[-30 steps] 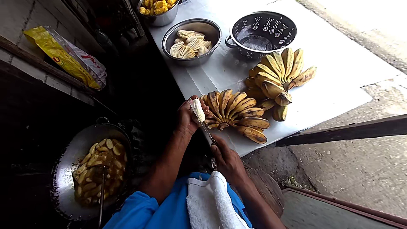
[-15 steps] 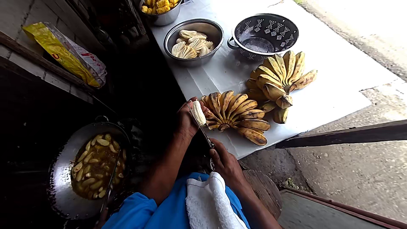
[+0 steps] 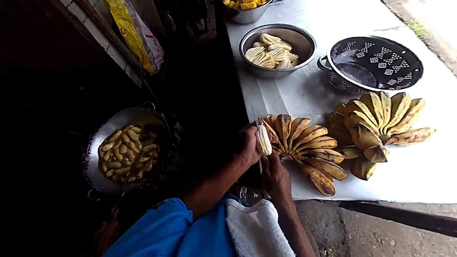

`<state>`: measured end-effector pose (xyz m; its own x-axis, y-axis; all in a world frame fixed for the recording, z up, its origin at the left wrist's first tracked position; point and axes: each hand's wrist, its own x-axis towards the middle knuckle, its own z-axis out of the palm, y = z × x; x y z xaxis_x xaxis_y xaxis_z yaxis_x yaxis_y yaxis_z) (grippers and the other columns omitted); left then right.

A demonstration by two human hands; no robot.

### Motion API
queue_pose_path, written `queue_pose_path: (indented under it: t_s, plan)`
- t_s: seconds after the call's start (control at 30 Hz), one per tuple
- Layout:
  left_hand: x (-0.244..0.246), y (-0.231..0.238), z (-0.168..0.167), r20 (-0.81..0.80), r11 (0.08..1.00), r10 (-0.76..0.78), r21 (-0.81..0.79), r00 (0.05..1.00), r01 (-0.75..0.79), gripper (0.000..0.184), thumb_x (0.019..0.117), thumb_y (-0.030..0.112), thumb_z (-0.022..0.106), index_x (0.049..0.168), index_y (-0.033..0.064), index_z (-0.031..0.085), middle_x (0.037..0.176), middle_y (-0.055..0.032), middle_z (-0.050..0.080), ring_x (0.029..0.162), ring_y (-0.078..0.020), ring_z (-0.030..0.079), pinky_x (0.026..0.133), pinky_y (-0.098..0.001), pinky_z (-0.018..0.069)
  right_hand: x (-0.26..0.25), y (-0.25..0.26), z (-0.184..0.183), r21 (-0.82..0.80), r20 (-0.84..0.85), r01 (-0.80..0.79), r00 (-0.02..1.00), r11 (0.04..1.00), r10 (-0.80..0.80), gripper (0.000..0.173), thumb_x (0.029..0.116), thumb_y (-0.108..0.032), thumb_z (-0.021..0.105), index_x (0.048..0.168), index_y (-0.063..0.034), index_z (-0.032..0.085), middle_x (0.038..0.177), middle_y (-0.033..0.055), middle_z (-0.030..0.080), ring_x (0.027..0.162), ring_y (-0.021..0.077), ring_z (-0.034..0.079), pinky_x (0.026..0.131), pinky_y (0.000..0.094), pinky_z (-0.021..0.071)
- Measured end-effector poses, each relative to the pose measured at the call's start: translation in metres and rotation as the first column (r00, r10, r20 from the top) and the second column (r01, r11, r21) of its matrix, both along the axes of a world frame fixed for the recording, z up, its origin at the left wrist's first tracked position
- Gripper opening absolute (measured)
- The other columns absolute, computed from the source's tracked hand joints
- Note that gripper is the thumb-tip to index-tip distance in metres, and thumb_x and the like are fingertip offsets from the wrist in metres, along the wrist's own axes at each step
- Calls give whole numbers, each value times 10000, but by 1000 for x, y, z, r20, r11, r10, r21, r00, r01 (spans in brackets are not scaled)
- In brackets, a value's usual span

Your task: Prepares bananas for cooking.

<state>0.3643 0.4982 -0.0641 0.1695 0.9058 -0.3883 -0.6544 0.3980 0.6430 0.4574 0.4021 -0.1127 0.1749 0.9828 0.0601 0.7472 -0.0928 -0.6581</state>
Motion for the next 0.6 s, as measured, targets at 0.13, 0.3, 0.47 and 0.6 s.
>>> queue_pose_path:
  t_s: [0.13, 0.3, 0.47, 0.6]
  plan:
    - [-22, 19, 3, 79, 997, 44, -62, 996, -40, 277, 1098, 249, 358, 1217, 83, 546, 905, -58, 622, 725, -153, 640, 679, -310, 573, -2, -4, 12, 62, -288, -191, 936, 980, 201, 487, 1094, -351, 394, 1454, -46, 511, 797, 48, 629, 580, 123, 571, 540, 351, 525]
    - [-69, 29, 7, 76, 995, 100, -5, 992, -100, 348, 997, 187, 417, 1312, 97, 535, 1029, -72, 617, 828, -163, 634, 744, -338, 562, -11, -14, 32, 125, -615, -335, 713, 934, 337, 591, 1046, -456, 535, 1467, -51, 449, 778, -29, 580, 555, 61, 535, 469, 221, 492]
    - [-100, 39, 0, 272, 979, 117, 129, 955, -157, 312, 1025, -1, 439, 1331, 55, 450, 1112, -132, 626, 960, -220, 663, 863, -397, 577, -18, -6, 40, 137, -664, -303, 678, 943, 315, 451, 1048, -284, 558, 1414, -43, 450, 747, -35, 580, 521, 55, 529, 443, 200, 478]
    - [-108, 37, 3, 190, 939, 198, 243, 962, -242, 255, 1092, 226, 451, 1287, 80, 527, 972, -43, 625, 823, -132, 643, 756, -314, 575, -21, -2, 30, 112, -507, -335, 790, 935, 344, 444, 1052, -272, 513, 1402, -2, 465, 755, -26, 570, 534, 42, 537, 463, 218, 498]
